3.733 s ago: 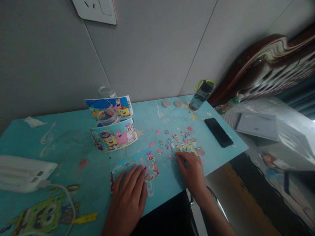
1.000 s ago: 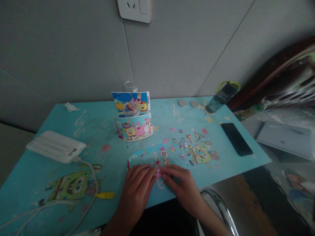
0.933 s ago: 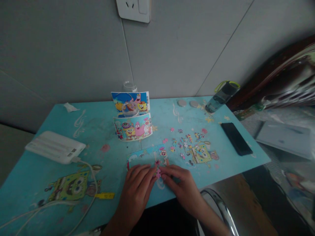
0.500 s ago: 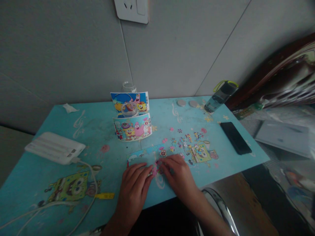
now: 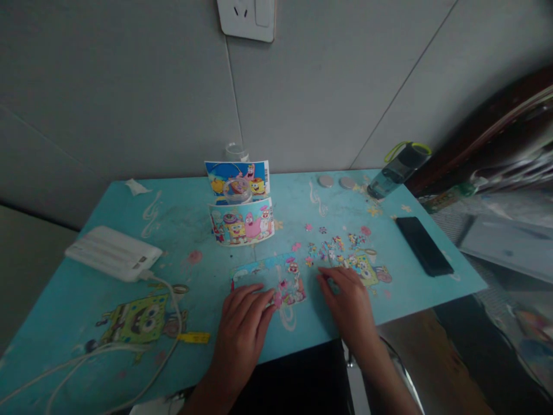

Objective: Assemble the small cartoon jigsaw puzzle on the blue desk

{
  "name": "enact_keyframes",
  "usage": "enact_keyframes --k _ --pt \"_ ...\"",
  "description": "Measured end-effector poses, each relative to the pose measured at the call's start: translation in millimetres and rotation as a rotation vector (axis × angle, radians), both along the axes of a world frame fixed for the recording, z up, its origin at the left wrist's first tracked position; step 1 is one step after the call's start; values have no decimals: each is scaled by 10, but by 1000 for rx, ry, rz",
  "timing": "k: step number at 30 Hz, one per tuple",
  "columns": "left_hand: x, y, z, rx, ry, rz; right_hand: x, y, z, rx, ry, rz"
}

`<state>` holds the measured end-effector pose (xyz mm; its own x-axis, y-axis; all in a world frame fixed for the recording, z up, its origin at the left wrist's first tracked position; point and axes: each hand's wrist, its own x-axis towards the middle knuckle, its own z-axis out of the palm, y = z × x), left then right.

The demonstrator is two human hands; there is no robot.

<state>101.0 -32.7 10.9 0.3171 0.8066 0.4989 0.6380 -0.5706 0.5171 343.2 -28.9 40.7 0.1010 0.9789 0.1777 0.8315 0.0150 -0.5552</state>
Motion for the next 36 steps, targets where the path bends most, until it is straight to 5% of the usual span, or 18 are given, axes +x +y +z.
enact_keyframes --k 7,36 --pt "18 -9 11 -8 15 27 311 -40 -32 -114 -77 -113" --pt "55 -3 56 -22 42 4 323 -16 -104 -131 -2 -98"
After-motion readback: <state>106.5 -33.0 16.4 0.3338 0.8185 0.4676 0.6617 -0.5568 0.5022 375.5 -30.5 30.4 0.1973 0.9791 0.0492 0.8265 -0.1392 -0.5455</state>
